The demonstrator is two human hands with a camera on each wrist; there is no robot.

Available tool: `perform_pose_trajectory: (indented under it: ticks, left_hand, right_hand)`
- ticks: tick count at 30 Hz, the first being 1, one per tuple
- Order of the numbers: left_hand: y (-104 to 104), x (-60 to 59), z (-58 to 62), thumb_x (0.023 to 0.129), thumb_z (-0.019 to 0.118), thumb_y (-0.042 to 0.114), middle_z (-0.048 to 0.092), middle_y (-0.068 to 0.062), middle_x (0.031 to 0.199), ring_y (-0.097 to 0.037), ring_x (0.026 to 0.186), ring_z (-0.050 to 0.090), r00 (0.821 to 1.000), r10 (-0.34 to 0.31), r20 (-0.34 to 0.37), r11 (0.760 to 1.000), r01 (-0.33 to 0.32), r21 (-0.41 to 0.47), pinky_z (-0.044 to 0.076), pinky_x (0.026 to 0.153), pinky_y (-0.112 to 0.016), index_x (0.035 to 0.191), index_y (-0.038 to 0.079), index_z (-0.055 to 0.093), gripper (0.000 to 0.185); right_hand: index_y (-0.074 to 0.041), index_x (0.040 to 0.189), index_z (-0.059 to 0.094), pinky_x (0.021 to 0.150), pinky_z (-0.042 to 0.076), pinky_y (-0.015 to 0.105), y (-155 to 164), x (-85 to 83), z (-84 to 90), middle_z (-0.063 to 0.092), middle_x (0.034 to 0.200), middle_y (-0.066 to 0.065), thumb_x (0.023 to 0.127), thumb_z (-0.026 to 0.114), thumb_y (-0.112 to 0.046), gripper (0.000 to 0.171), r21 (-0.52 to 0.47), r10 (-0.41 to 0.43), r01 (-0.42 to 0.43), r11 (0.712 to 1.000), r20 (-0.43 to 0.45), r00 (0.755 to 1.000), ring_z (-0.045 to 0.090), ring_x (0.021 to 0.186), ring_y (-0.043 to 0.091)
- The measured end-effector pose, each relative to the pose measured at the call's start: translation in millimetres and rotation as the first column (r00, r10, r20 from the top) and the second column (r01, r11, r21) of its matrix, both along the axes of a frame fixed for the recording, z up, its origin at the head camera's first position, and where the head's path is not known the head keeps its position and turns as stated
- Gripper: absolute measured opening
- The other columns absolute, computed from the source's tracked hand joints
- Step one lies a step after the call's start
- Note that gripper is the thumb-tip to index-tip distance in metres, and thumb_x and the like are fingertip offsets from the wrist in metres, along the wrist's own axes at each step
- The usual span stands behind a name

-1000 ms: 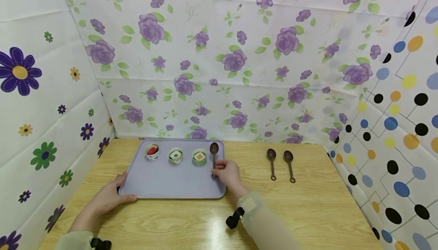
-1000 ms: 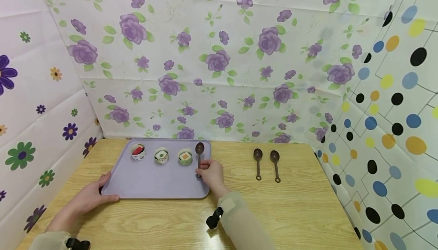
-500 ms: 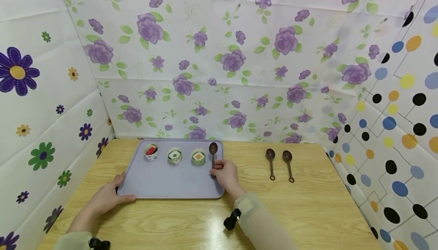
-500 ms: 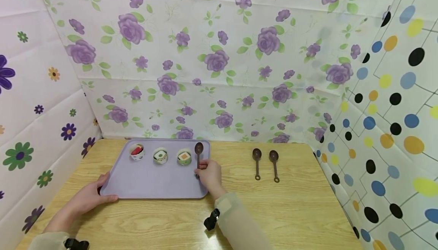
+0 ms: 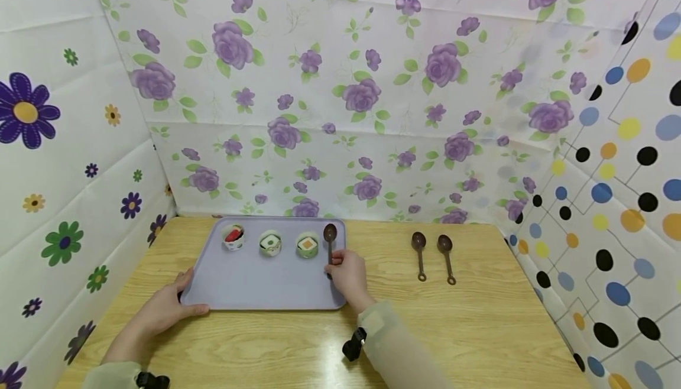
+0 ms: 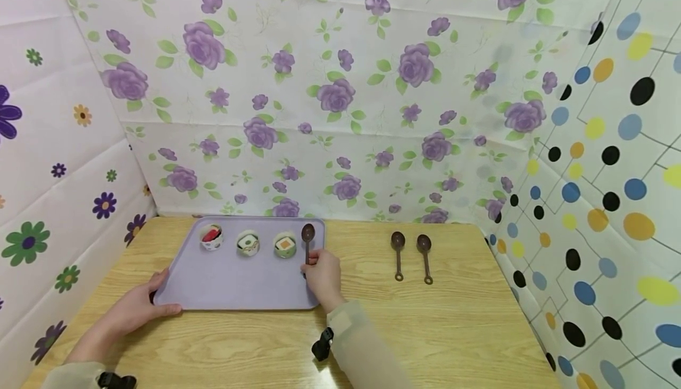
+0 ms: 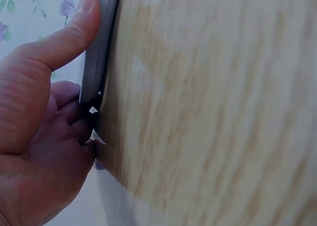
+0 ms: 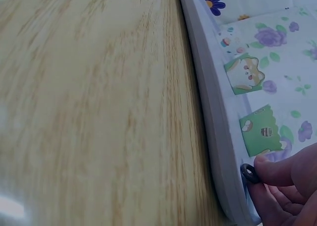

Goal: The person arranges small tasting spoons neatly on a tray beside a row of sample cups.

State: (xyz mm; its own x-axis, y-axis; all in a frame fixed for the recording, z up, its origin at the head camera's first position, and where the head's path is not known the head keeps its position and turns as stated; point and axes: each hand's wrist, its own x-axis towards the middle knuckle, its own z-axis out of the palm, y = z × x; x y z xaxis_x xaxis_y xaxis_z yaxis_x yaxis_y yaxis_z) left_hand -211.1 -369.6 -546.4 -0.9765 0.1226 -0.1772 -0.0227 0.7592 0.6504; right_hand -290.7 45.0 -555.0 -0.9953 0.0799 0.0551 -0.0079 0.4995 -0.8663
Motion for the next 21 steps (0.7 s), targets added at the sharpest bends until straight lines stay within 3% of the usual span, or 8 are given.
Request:
perform_pose_trajectory:
  ticks: [12, 21]
  left_hand:
    - [-1.3, -1.8, -0.2, 0.085, 0.089, 0.051, 0.006, -0.049, 0.162, -0.069, 0.149, 0.009, 1.000, -0.001, 0.011, 1.000, 0.001, -0.002, 0.015, 0.119, -0.078, 0.162, -0.015, 0.009, 0.130]
    - [-3.5, -3.5, -3.1, 0.086, 0.089, 0.051, 0.008, -0.047, 0.163, -0.068, 0.150, 0.010, 1.000, -0.005, 0.012, 1.000, 0.005, 0.000, 0.015, 0.119, -0.078, 0.163, -0.014, 0.010, 0.128]
  right_hand:
    - [-0.001, 0.105, 0.079, 0.070, 0.062, 0.032, -4.9, 2.8, -0.2, 0.073, 0.085, -0.001, 0.089, 0.086, -0.003, 0.017, 0.106, 0.009, -0.007, 0.994, -0.021, 1.000, 0.068, 0.079, 0.014]
    - [-0.005, 0.097, 0.078, 0.065, 0.058, 0.035, -4.8, 3.2, 1.0, 0.066, 0.080, -0.003, 0.092, 0.086, -0.011, 0.012, 0.261, 0.046, -0.036, 0.965, -0.033, 0.998, 0.062, 0.073, 0.015]
